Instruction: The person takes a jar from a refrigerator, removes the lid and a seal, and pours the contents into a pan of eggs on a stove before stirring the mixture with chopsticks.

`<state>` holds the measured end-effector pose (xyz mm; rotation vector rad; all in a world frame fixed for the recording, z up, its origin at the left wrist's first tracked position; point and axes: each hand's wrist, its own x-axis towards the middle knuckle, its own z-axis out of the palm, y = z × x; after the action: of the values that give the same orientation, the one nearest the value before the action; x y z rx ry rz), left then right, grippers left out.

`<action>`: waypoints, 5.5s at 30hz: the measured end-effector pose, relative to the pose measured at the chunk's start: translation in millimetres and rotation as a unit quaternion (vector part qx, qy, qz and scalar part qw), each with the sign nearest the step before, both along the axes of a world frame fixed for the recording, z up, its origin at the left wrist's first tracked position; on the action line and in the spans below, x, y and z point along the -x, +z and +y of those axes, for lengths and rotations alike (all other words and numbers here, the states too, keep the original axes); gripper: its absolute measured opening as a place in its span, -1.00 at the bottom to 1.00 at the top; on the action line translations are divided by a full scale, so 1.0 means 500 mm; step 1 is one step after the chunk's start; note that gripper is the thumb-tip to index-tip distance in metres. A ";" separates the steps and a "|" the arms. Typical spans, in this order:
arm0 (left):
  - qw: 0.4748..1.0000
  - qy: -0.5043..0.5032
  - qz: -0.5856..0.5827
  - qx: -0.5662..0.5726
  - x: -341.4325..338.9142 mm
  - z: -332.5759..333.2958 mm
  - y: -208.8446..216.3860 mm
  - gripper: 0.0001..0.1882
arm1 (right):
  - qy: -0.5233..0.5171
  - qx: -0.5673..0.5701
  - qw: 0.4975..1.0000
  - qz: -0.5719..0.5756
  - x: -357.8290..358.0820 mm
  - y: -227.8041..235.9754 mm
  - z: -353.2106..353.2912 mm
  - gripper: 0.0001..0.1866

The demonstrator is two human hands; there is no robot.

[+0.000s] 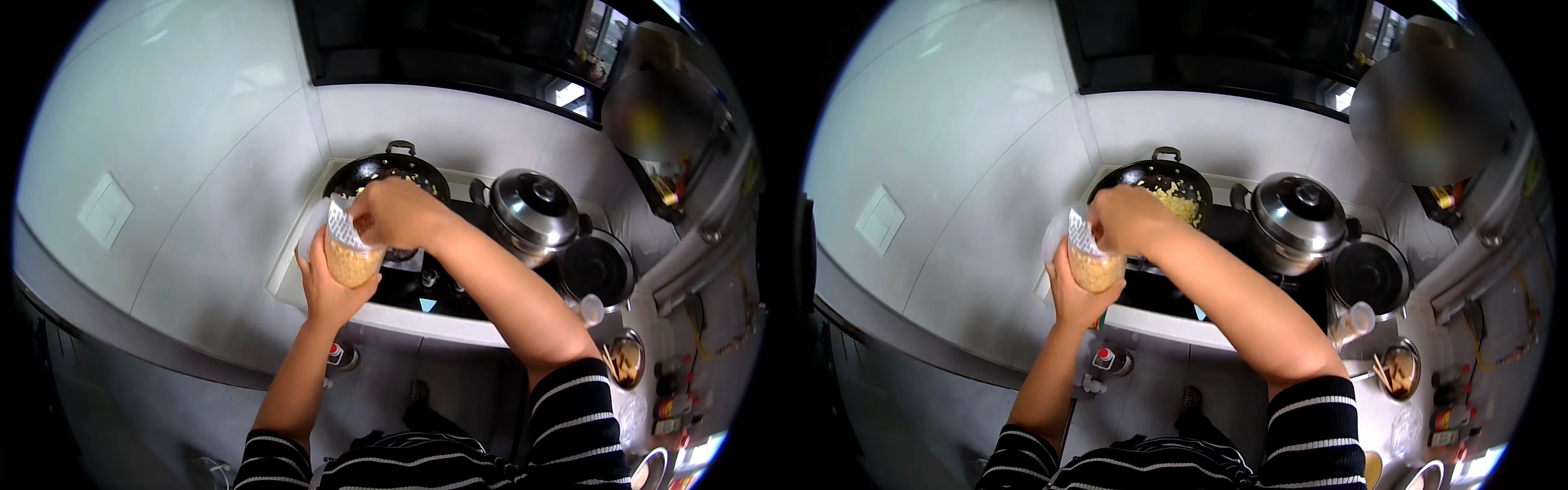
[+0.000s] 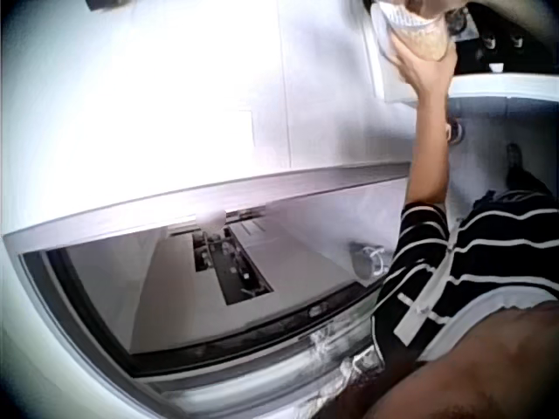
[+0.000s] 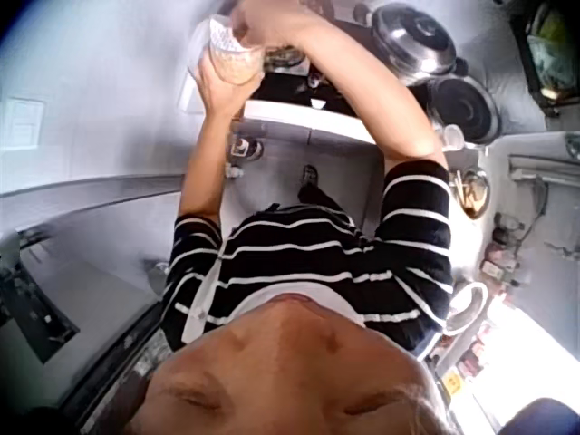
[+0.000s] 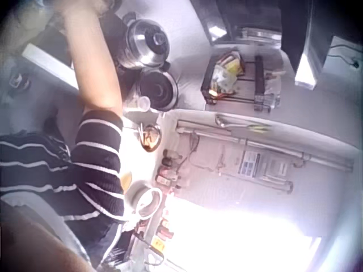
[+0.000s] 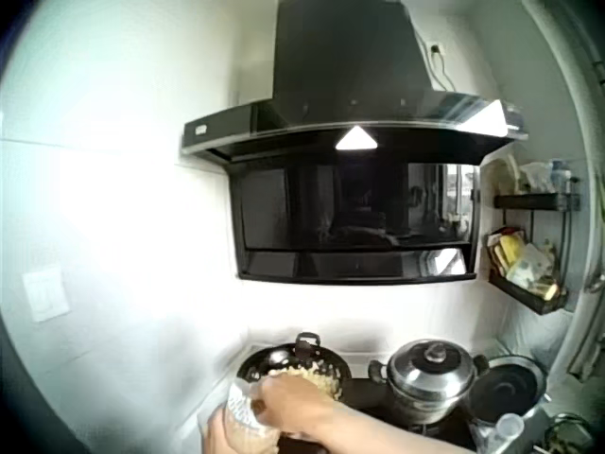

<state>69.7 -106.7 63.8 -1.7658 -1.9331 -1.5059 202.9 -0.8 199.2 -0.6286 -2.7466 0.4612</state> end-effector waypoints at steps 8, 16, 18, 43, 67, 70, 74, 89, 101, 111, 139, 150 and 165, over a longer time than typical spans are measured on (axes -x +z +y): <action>0.999 0.009 -0.016 0.031 0.110 0.229 0.026 0.08 | -0.012 0.090 0.995 -0.048 0.124 -0.007 0.264 -0.66; 0.999 -0.031 -0.001 0.037 0.167 0.329 -0.030 0.02 | -0.043 0.121 0.990 -0.054 0.182 -0.111 0.381 -0.70; 0.998 -0.027 -0.005 0.054 0.178 0.347 -0.043 0.01 | -0.056 0.135 0.989 -0.027 0.190 -0.130 0.401 -0.71; 0.985 0.040 -0.160 0.042 0.274 0.351 -0.070 0.09 | -0.267 0.098 0.958 -0.017 0.182 -0.246 0.529 -0.83; 0.991 -0.039 -0.121 0.036 0.231 0.332 -0.057 0.12 | 0.029 0.001 0.984 0.174 0.188 -0.089 0.337 -0.86; 0.997 -0.011 -0.069 0.017 0.236 0.326 -0.051 0.11 | 0.035 -0.042 0.990 0.128 0.193 -0.081 0.333 -0.88; 0.996 0.000 -0.081 0.033 0.238 0.319 -0.039 0.10 | -0.076 -0.054 0.992 0.085 0.200 -0.052 0.309 -0.92; 0.999 -0.006 -0.030 -0.025 0.209 0.337 -0.019 0.09 | 0.007 0.067 0.996 -0.061 0.231 -0.018 0.355 -0.70; 0.996 -0.020 -0.080 0.026 0.178 0.373 -0.030 0.10 | -0.081 0.061 0.993 -0.060 0.235 -0.085 0.415 -0.82; 0.990 0.015 -0.118 0.071 0.211 0.382 -0.059 0.10 | -0.140 0.107 0.984 0.024 0.218 -0.067 0.450 -0.74; 0.979 -0.037 -0.203 0.003 0.259 0.342 -0.065 0.09 | -0.164 -0.059 0.985 0.019 0.166 -0.199 0.440 -0.75; 0.998 -0.021 -0.059 0.011 0.253 0.360 -0.056 0.06 | -0.110 0.209 0.971 0.027 0.211 -0.067 0.338 -0.83; 0.982 0.004 -0.164 0.094 0.252 0.385 -0.032 0.10 | -0.128 0.185 0.972 0.064 0.229 -0.076 0.388 -0.77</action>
<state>-56.3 85.7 47.9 -1.6597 -2.3015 -1.7571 88.4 193.3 161.3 -0.9878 -2.4280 0.9263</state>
